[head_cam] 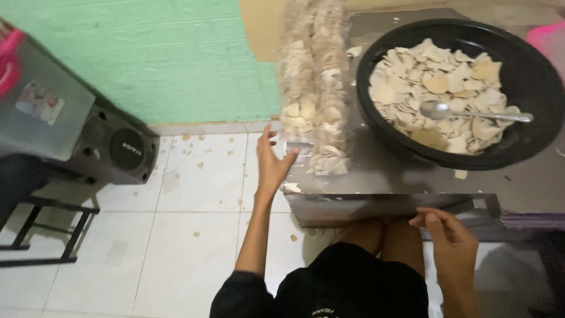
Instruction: Packaging thin white crackers into small plastic bags using hands and a spoon
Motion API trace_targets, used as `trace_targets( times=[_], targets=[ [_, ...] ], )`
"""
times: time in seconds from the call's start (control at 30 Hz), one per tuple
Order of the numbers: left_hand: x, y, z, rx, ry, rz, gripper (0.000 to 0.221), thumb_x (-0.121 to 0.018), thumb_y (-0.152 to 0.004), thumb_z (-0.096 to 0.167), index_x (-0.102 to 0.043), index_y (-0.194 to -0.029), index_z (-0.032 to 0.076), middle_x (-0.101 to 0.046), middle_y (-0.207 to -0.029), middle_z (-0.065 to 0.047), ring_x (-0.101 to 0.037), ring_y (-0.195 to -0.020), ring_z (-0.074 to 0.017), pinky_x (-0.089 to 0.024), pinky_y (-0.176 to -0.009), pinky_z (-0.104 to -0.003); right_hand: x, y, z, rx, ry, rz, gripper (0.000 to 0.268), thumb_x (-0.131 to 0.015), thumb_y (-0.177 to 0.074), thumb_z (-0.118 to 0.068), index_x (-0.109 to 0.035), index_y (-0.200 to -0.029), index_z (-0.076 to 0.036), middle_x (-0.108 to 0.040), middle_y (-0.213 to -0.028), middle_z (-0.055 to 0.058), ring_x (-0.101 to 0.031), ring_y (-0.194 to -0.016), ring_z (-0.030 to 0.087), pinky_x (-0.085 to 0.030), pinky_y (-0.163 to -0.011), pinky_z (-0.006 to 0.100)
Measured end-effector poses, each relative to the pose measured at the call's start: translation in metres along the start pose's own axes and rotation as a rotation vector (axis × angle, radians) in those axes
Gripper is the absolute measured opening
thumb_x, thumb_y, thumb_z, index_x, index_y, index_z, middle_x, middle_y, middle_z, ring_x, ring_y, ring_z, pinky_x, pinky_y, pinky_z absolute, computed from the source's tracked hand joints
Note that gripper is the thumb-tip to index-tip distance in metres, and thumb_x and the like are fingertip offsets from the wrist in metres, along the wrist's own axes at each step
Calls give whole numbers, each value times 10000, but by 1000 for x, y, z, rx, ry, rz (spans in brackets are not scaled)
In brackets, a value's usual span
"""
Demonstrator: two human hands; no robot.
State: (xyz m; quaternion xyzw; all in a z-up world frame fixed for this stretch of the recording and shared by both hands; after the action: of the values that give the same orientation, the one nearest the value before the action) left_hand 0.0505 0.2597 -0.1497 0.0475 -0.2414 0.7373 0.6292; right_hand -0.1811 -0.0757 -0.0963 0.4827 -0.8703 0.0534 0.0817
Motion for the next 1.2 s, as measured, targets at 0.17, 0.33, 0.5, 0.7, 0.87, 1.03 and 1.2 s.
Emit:
trace_targets(
  times=[0.17, 0.33, 0.5, 0.7, 0.87, 1.03, 1.2],
  targets=[
    [14, 47, -5, 8, 132, 299, 629, -681, -938, 184, -381, -1484, 102, -463, -1442, -116, -541, -1208, -256, -447, -1024, -386, 41, -22, 17, 24, 62, 152, 326, -484, -1124, -161, -747, -1076, 26, -717, -896, 118, -633, -837, 186, -516, -798, 329],
    [11, 83, 71, -30, 86, 377, 512, -456, -1075, 207, -294, -1518, 9, -372, -1451, -220, -431, -1306, -338, -363, -1091, -479, 124, -70, -5, 325, 142, 404, 434, -487, -1214, -140, -658, -828, -38, -679, -869, 77, -619, -840, 147, -472, -842, 304],
    [-16, 81, 55, -122, -175, 465, 500, -412, -1113, 247, -386, -1470, -103, -444, -1404, -324, -442, -1284, -433, -321, -1098, -531, 197, -179, -12, 663, 610, 491, 180, -599, -1123, -66, -734, -1208, 18, -743, -1186, 164, -679, -1048, 296, -485, -907, 397],
    [-20, 80, 43, -203, -349, 474, 462, -439, -1082, 158, -438, -1438, -136, -505, -1353, -349, -478, -1210, -497, -316, -1054, -568, 203, -328, 13, 588, 1109, 437, 288, -619, -971, -173, -781, -1205, -125, -713, -1224, 120, -619, -1050, 416, -518, -738, 575],
    [-25, 78, 41, -223, -399, 540, 450, -468, -1065, 93, -481, -1443, -151, -556, -1328, -352, -521, -1205, -519, -375, -1040, -555, 197, -419, 44, 401, 1163, 343, 402, -606, -971, -248, -677, -1341, -109, -563, -1473, 169, -473, -1314, 393, -430, -905, 629],
    [-28, 76, 30, -245, -469, 575, 457, -485, -1078, 113, -515, -1456, -142, -599, -1325, -314, -559, -1208, -480, -404, -1016, -557, 183, -426, 46, 61, 1250, 110, 326, -590, -1049, -418, -709, -1147, -131, -645, -1372, 131, -591, -1226, 385, -403, -1026, 604],
    [-30, 72, 17, 63, -500, 530, 615, -468, -1118, 343, -434, -1543, -100, -540, -1380, -285, -537, -1204, -442, -440, -879, -574, 199, -427, 54, 348, 1012, 372, 185, -658, -958, -278, -821, -907, -208, -727, -1283, 134, -628, -1105, 416, -388, -885, 557]
  ],
)
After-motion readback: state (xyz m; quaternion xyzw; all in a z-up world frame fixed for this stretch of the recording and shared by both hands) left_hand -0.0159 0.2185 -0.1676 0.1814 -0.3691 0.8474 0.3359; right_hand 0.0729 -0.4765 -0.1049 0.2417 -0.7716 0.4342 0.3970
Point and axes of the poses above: each hand's wrist, its own y-axis away from the middle knuckle, its own x-axis out of the back of the hand, z = x × y, the point moved 5 cm from there along -y, towards the middle knuckle
